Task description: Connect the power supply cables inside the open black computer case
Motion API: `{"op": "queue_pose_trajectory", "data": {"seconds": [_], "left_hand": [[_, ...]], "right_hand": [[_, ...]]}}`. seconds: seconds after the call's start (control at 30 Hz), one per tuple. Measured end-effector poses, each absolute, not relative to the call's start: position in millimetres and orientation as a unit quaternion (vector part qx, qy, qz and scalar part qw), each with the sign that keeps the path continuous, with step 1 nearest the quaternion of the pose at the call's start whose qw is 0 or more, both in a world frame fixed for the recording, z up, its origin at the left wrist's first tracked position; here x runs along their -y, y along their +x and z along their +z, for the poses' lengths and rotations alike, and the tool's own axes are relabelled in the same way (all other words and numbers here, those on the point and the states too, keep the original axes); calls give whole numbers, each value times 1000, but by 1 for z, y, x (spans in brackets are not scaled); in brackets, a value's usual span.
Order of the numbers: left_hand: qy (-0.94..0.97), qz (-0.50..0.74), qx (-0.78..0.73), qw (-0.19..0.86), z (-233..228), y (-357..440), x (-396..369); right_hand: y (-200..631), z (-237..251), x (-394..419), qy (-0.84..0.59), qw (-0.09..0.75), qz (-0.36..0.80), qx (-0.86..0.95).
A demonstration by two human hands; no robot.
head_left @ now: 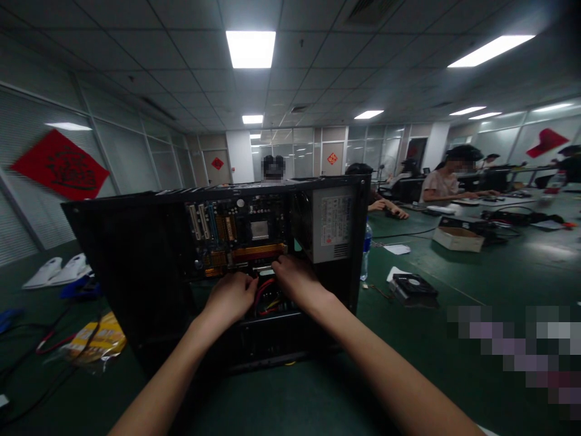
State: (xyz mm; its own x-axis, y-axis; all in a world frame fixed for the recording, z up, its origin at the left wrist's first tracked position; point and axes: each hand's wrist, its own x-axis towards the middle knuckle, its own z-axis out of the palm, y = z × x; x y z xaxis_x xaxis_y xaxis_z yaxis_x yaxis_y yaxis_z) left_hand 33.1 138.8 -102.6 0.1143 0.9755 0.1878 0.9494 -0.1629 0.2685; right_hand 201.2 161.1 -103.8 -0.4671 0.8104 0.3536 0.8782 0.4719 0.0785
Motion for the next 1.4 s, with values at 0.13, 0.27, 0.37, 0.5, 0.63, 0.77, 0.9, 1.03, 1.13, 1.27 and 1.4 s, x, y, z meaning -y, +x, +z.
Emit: {"op": "queue_pose_trajectory", "data": {"seconds": [0.13, 0.27, 0.37, 0.5, 0.63, 0.77, 0.9, 1.03, 1.13, 1.27, 1.4], "left_hand": [[740, 160, -653, 34, -105, 32, -141], [718, 152, -679, 19, -104, 31, -141], [713, 144, -687, 9, -101, 30, -139], [715, 150, -683, -8, -98, 28, -137], [720, 148, -677, -34, -95, 27, -136], [728, 151, -667, -53, -95, 28, -136], [733, 143, -663, -53, -100, 30, -137], [730, 139, -666, -55, -103, 31, -137], [726, 141, -672, -47, -103, 31, -138], [723, 148, -674, -46, -104, 31, -140], [719, 142, -679, -37, -105, 29, -142]], "right_hand": [[202, -104, -162, -496, 130, -112, 851], [202, -104, -162, -492, 129, -106, 855], [201, -103, -162, -494, 123, -101, 855], [200, -101, -160, -492, 120, -95, 857], [200, -101, -160, -497, 121, -95, 854], [201, -104, -163, -496, 125, -99, 854], [201, -104, -162, -490, 128, -97, 857], [201, -103, -161, -478, 118, -93, 866], [201, -104, -162, -470, 112, -94, 871], [197, -105, -165, -461, 98, -109, 875], [194, -102, -169, -405, 104, -169, 893]]}}
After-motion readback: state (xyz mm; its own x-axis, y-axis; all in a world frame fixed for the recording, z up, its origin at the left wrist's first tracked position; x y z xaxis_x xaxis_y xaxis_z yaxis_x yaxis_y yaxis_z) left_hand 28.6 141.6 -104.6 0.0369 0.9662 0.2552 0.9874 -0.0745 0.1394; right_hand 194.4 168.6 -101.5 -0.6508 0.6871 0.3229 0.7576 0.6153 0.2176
